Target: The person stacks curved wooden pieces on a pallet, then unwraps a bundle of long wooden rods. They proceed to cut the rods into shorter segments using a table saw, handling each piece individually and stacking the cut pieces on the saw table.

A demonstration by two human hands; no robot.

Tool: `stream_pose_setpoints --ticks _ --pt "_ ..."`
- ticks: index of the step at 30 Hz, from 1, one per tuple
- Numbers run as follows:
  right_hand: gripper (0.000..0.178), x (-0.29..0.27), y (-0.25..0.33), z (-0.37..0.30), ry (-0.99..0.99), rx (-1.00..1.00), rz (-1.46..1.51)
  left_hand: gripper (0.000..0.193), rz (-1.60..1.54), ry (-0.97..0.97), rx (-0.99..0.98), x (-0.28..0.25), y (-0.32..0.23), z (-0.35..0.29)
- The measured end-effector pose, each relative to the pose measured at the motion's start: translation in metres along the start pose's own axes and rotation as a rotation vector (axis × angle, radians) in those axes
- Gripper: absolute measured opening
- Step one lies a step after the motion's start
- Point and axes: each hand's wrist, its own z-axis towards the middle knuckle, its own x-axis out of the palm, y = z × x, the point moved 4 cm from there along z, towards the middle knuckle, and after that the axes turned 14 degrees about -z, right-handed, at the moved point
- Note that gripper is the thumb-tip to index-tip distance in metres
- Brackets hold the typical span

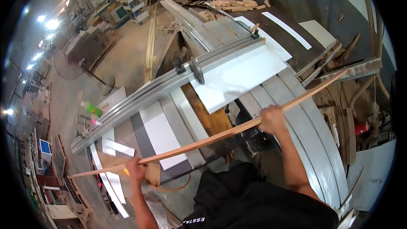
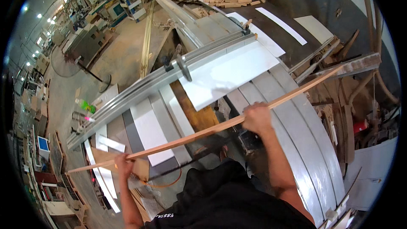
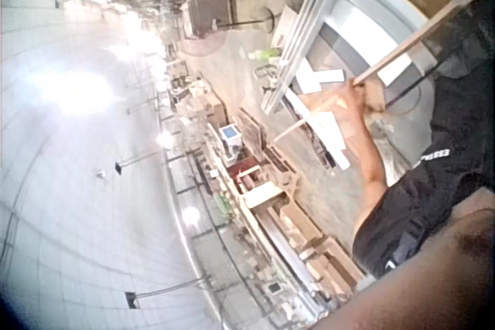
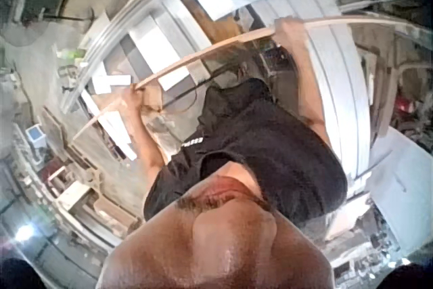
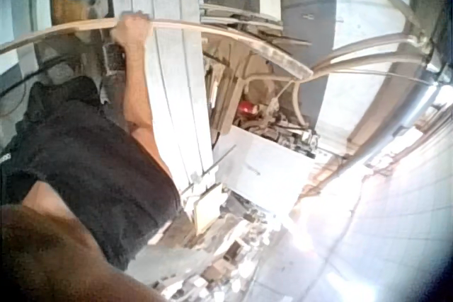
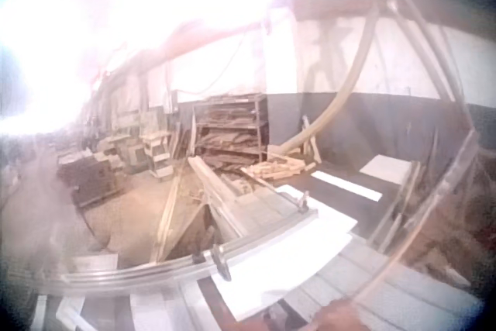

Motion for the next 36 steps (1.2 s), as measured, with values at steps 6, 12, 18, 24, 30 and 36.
stream_pose_setpoints --ticks 6,12,18,24,30,36 --pt "0.022 0.067 0.076 0.064 0.417 -0.236 0.302 0.03 0.022 0.085 0.314 0.129 -0.212 0.057" --pt "0.025 0.129 0.059 0.114 0.248 -0.416 0.215 0.014 0.14 0.088 0.115 0.151 -0.163 0.114" --pt "0.015 0.17 -0.058 0.172 0.234 -0.264 0.098 0.033 0.189 0.075 -0.092 0.135 -0.133 0.147" --pt "0.035 0.209 -0.059 0.218 0.211 -0.272 0.202 0.089 -0.584 0.23 0.013 0.229 -0.269 0.221" --pt "0.019 0.233 -0.082 0.262 0.336 -0.391 0.521 0.088 -0.654 -0.17 -0.121 0.271 -0.329 0.269" --pt "0.023 0.249 -0.11 0.273 0.294 -0.304 0.46 0.058 -1.077 -0.155 -0.122 0.195 -0.368 0.357"
